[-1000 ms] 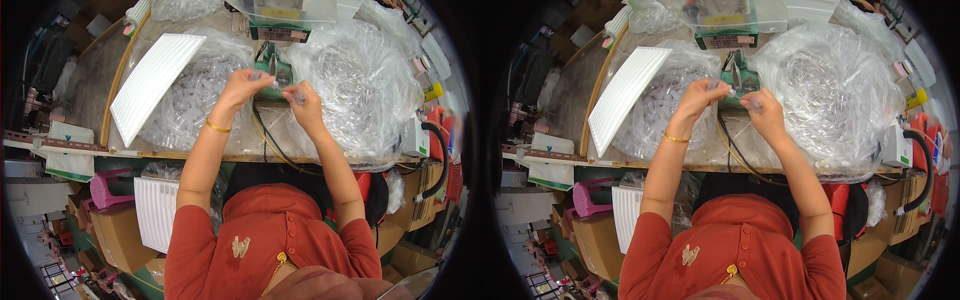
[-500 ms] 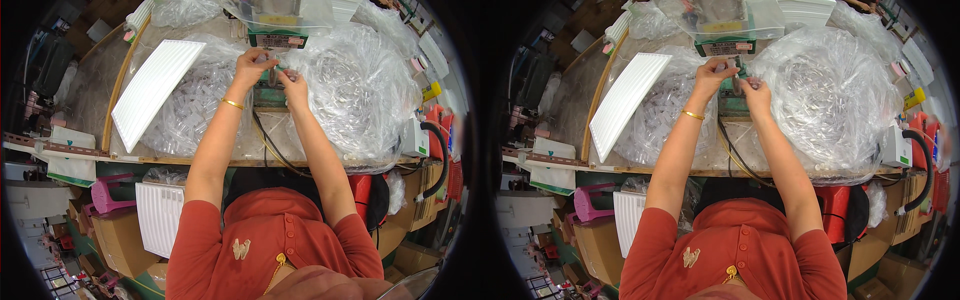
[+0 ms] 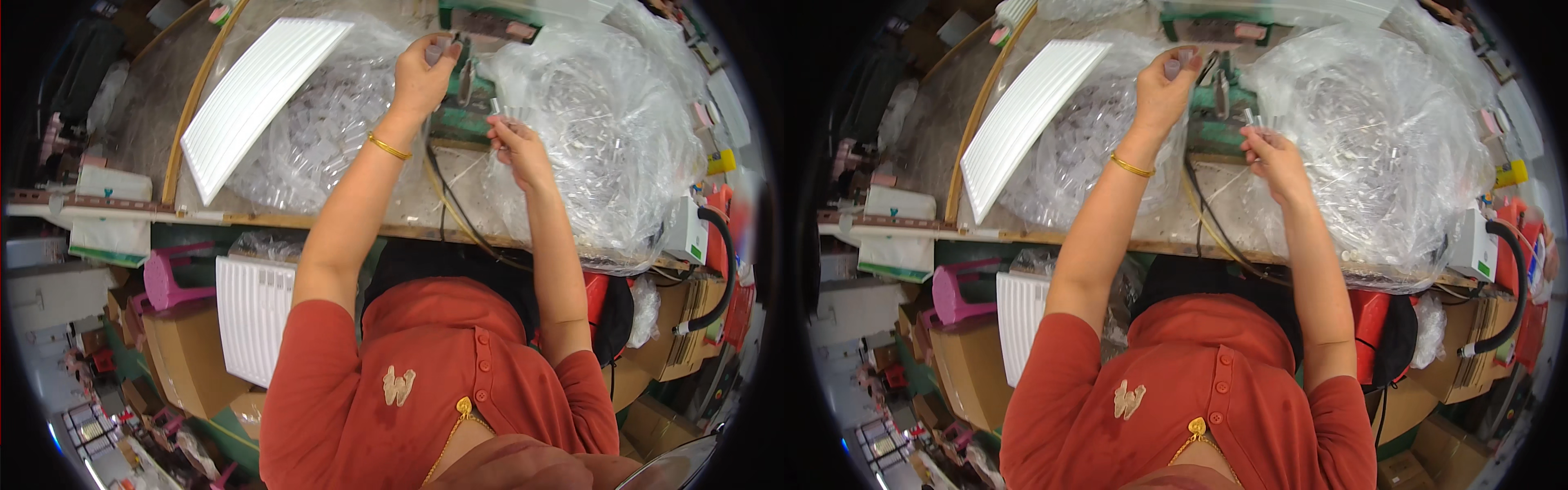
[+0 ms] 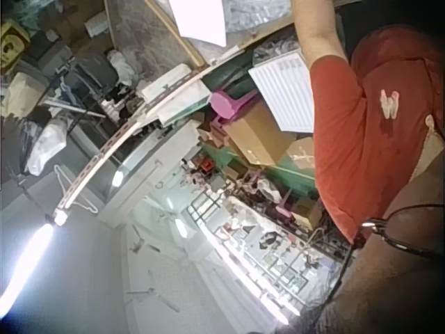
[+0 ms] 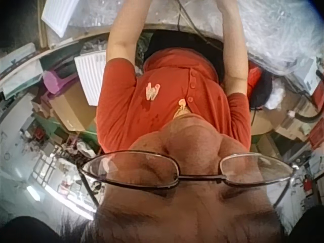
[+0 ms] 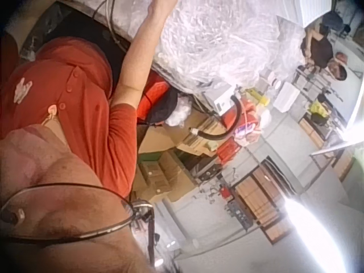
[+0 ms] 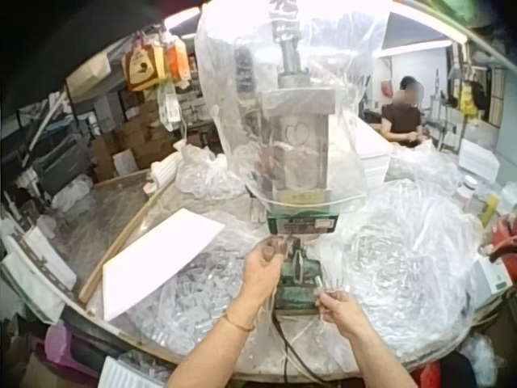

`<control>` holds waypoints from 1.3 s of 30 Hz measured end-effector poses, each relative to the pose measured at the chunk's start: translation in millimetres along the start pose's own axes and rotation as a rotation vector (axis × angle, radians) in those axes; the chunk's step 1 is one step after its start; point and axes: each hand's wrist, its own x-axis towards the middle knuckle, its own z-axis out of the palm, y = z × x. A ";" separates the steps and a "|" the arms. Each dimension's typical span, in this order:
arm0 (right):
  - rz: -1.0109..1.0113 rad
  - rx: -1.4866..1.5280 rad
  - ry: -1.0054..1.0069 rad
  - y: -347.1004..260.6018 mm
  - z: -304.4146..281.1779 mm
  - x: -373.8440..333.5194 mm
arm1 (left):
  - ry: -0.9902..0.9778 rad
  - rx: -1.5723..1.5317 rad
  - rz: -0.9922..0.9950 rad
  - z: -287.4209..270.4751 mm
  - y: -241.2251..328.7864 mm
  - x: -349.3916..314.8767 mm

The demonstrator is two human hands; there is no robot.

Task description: Picking up small plastic components and placing them into a manual heat-sealing machine to package them in plastic bags.

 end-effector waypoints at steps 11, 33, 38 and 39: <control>0.007 -0.509 -0.052 30.9 3.4 -27.4 | -0.591 1.139 -0.337 -79.3 -42.7 -80.1; -0.802 -0.923 0.084 -0.3 13.8 -20.6 | -0.669 -0.027 -0.360 -38.0 -4.0 -45.3; -0.483 -0.235 0.228 -0.6 44.1 22.6 | -0.194 -0.255 -0.318 12.3 9.2 -5.2; -0.526 -0.180 0.262 -5.6 51.1 31.3 | -0.158 -0.290 -0.304 18.3 4.4 6.2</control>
